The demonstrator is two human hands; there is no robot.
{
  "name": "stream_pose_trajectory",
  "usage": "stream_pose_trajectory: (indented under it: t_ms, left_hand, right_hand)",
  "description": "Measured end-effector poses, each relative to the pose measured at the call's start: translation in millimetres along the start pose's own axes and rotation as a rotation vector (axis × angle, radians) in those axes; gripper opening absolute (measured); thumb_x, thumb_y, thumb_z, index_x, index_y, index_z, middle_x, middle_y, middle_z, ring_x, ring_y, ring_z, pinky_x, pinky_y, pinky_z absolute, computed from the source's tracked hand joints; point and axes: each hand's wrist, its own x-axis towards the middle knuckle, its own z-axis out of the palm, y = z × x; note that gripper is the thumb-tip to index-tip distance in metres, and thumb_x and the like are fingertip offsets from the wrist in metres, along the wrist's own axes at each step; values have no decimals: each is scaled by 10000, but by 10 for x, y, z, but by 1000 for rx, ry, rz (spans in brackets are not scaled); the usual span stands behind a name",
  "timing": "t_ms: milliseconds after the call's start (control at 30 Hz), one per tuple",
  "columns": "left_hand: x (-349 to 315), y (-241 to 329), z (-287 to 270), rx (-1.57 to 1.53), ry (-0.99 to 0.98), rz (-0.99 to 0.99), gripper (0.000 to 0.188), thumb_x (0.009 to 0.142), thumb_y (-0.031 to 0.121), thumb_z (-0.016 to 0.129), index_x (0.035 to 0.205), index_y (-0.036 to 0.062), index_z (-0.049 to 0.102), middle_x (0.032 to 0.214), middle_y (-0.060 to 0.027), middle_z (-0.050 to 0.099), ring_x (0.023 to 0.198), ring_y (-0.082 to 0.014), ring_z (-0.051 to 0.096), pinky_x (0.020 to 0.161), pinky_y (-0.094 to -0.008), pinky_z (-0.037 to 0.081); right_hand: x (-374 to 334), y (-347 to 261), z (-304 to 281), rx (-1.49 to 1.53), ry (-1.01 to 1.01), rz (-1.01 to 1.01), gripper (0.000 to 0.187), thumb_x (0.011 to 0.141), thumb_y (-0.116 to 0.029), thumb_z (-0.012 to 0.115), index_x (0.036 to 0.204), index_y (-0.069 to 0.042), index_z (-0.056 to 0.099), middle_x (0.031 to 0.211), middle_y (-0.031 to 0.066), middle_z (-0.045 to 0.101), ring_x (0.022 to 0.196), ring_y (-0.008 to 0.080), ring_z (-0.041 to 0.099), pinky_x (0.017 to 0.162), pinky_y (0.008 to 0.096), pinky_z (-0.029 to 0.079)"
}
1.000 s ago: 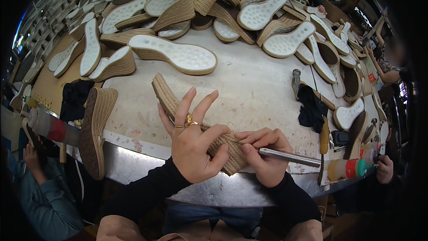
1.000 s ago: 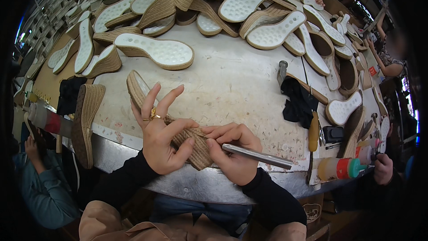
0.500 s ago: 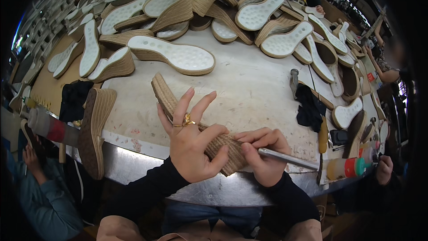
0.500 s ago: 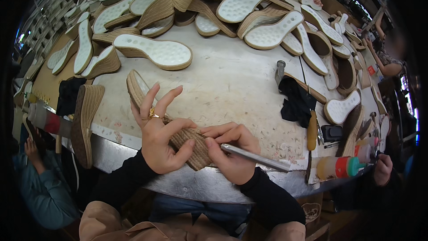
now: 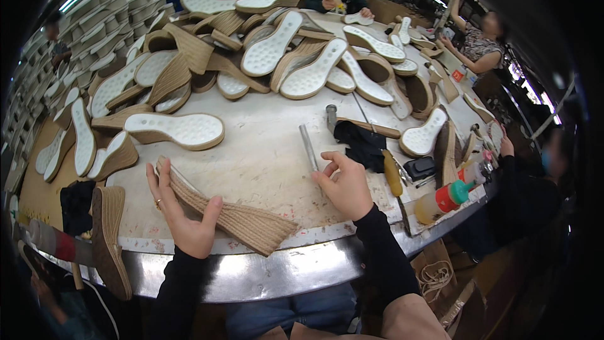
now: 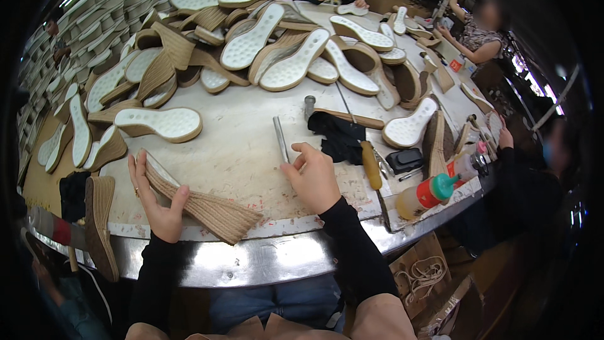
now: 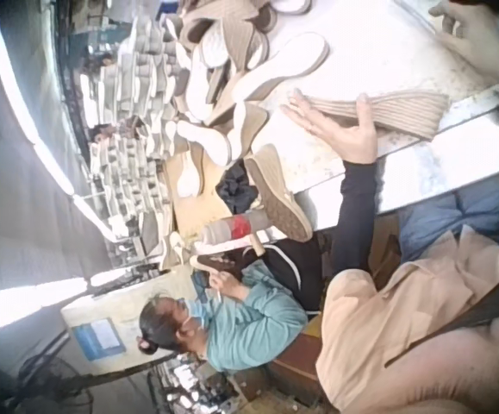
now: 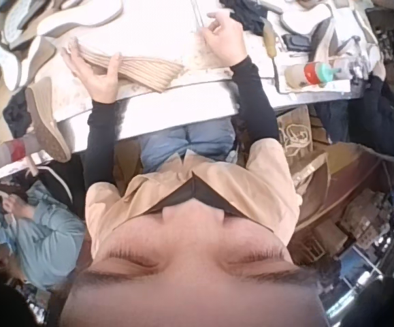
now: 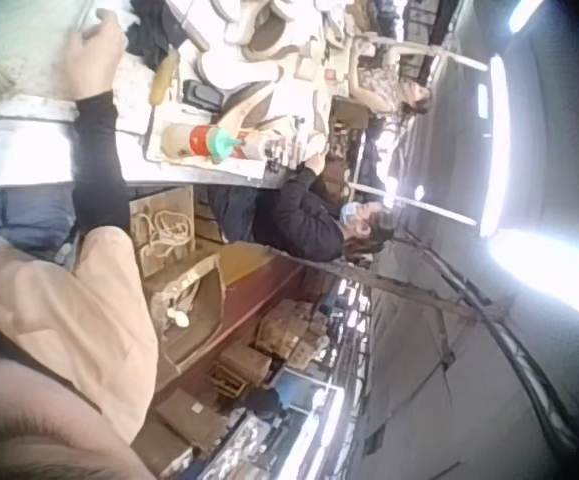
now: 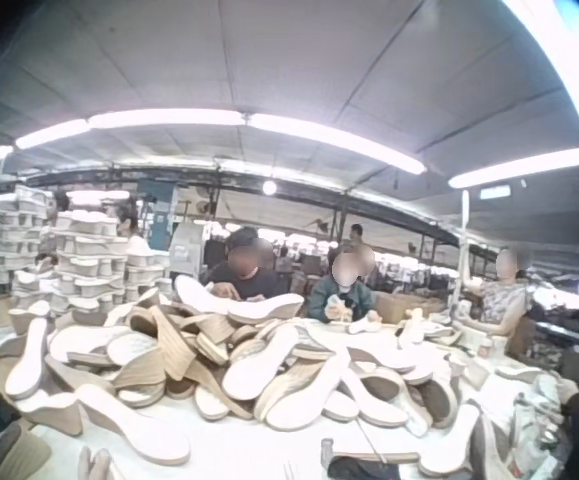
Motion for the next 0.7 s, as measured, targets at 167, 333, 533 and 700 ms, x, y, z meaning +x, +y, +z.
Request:
stream_pose_trajectory:
  t_ms: [167, 333, 533, 700]
  left_hand:
    - [-30, -90, -26, -70, 19, -62, 1004, 748, 205, 742, 1538, -18, 164, 1585, -219, 187, 1476, -332, 185, 1205, -419, 126]
    - [-31, -47, 41, -115, 12, -81, 1037, 725, 174, 767, 1537, -15, 150, 1582, -228, 175, 1469, -346, 192, 1201, -429, 145]
    - [-16, -106, 27, -79, 37, -65, 1043, 731, 162, 768, 1533, -36, 132, 1576, -210, 221, 1468, -337, 205, 1203, -416, 153]
    - [-24, -145, 35, -102, 42, -70, 1057, 709, 222, 801, 1531, 9, 171, 1573, -295, 113, 1470, -411, 162, 1189, -467, 166]
  right_hand:
    - [59, 424, -489, -155, 478, -129, 120, 824, -97, 710, 869, 14, 695, 861, 168, 642, 725, 315, 641, 657, 394, 502]
    - [29, 958, -1138, -772, 290, 132, 156, 788, -133, 676, 746, 13, 713, 871, 213, 652, 825, 397, 625, 782, 485, 501]
    - [175, 1243, -1101, -791, 230, 129, 194, 752, -156, 668, 714, 31, 706, 838, 252, 655, 818, 403, 625, 792, 485, 498]
    - [147, 1319, -1203, -539, 421, 111, 329, 885, -212, 585, 751, 71, 685, 825, 228, 666, 779, 372, 629, 760, 448, 495]
